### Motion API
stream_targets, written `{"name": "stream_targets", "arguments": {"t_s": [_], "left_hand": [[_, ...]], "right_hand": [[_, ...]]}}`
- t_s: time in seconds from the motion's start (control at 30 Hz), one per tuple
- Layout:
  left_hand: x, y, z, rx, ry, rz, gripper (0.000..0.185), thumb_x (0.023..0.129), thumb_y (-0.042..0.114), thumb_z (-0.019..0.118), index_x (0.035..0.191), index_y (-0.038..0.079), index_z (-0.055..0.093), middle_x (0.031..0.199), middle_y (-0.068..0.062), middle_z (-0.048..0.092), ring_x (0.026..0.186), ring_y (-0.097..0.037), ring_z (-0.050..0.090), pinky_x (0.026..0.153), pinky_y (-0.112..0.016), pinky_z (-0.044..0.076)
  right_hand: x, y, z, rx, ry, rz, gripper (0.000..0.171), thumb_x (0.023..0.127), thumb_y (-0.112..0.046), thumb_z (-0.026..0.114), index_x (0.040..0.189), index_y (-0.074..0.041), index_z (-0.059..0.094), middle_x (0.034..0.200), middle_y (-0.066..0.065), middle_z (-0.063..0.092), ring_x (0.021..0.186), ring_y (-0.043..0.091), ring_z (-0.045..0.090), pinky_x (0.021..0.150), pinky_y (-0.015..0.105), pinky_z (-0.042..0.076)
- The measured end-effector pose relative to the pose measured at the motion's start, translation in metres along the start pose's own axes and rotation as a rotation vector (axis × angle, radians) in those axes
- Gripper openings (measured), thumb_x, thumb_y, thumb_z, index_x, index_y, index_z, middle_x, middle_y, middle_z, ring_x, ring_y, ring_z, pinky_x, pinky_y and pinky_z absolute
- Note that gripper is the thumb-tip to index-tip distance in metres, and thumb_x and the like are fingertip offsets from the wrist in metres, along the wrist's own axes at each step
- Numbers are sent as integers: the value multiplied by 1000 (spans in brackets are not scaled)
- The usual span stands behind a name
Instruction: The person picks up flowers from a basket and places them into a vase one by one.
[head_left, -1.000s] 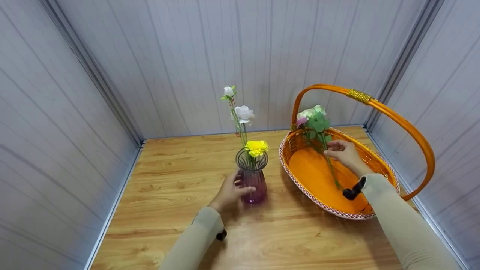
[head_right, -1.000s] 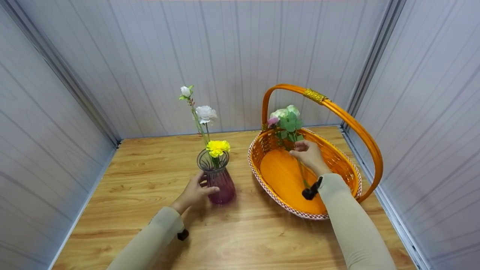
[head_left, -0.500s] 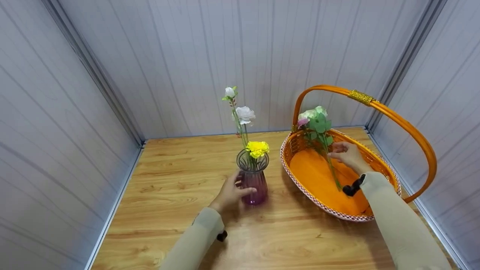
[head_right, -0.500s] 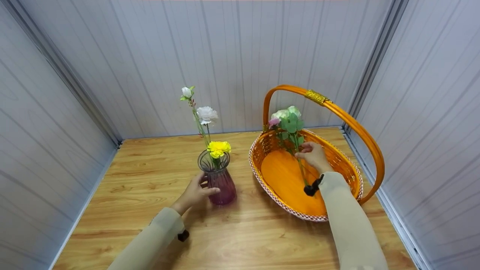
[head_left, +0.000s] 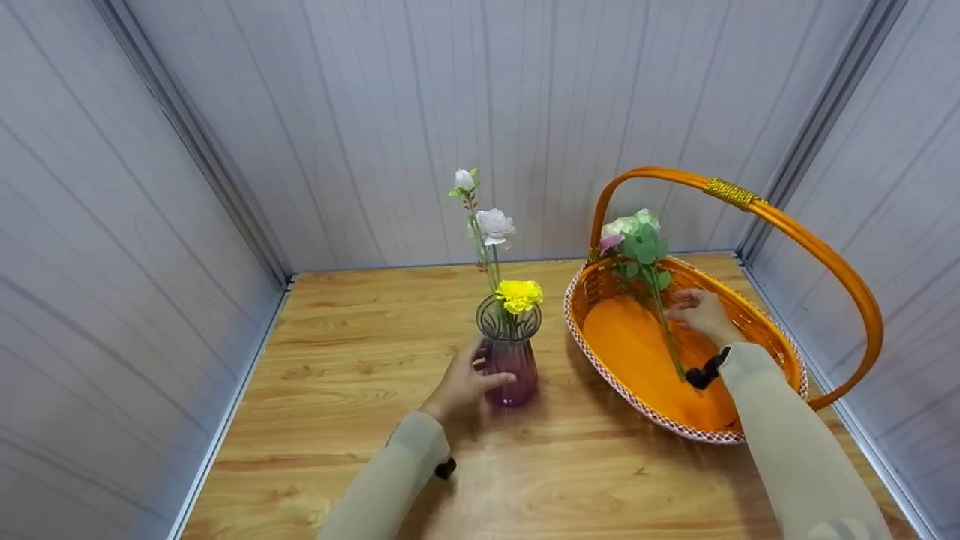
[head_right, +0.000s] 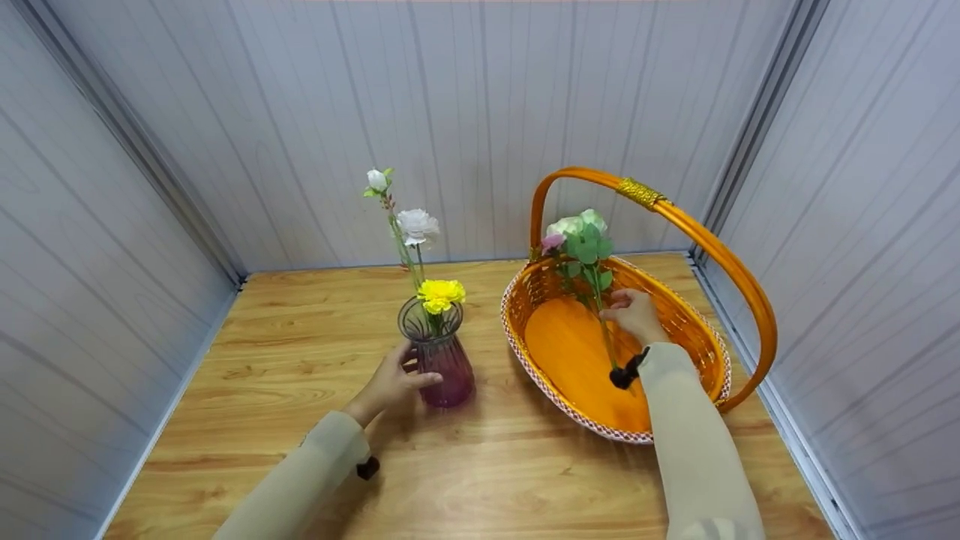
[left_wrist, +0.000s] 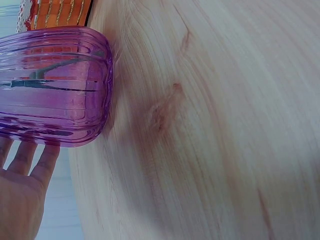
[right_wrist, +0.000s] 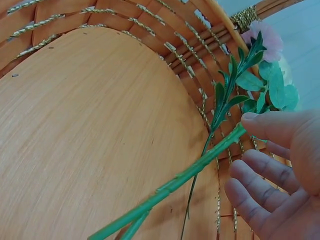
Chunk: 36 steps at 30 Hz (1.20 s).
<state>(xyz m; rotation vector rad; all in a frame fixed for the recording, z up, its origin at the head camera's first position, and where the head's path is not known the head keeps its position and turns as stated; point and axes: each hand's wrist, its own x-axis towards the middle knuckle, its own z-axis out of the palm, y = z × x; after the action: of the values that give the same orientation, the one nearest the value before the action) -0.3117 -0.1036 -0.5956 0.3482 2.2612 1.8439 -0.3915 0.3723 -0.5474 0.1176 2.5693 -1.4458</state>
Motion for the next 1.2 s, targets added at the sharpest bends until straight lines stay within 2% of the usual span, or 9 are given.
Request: {"name": "stream_targets", "arguments": {"t_s": [0.13,0.37,0.53,0.67,0.9,0.97,1.1,1.2], "left_hand": [[1,0,-1,-7,-3,11,86,89,25,92,162,19,47,151,-14,60,143,-36,57,120,-51,53],[2,-2,-2,2,-5,27,89,89,28,92,164,19,46,154,-13,60,143,-37,57,119,-50,54],[1,-1,-2,5,-9,30,91,88,29,93,165,20,45,153,-14,59,143,-39,57,120,-51,53],[0,0,-2,5,-14,27,91,88,31,92,165,22,45,154,-13,59,143,-39,57,120,-54,52],[0,1,-1,-14,-18,13,88,88,29,92,163,24,47,153,-12,59,142,-37,59,120,-53,53],[0,1,-1,-18,-15,11,90,88,28,92,164,23,45,154,-12,59,142,-37,59,120,-52,53],[0,0,-1,-33,-11,7,91,89,27,93,165,18,44,155,-14,58,143,-38,58,119,-51,54],[0,-1,-1,-28,-5,11,89,89,26,92,164,16,45,154,-15,59,143,-38,57,119,-50,54]], "right_hand": [[3,4,3,14,-8,3,61,106,-15,71,154,12,46,128,18,68,104,18,71,95,37,65],[8,11,10,22,-17,21,56,107,-10,68,153,13,47,140,31,60,111,27,69,97,39,65],[12,15,15,17,-16,18,53,106,-6,66,154,12,48,142,33,57,118,34,65,88,28,61],[14,18,19,2,-4,16,53,105,-2,64,154,12,49,139,32,58,120,34,59,82,21,55],[12,15,19,27,-4,46,50,108,0,57,155,12,47,147,34,53,131,42,55,96,35,57],[11,13,18,8,-11,45,49,109,-1,56,155,13,47,149,35,53,133,43,56,96,35,56],[11,10,15,-33,-18,39,47,109,-4,53,153,12,49,150,35,53,128,40,59,86,28,53],[10,6,13,-29,-19,35,47,109,-5,52,153,12,49,150,36,53,112,28,63,80,26,53]]}}
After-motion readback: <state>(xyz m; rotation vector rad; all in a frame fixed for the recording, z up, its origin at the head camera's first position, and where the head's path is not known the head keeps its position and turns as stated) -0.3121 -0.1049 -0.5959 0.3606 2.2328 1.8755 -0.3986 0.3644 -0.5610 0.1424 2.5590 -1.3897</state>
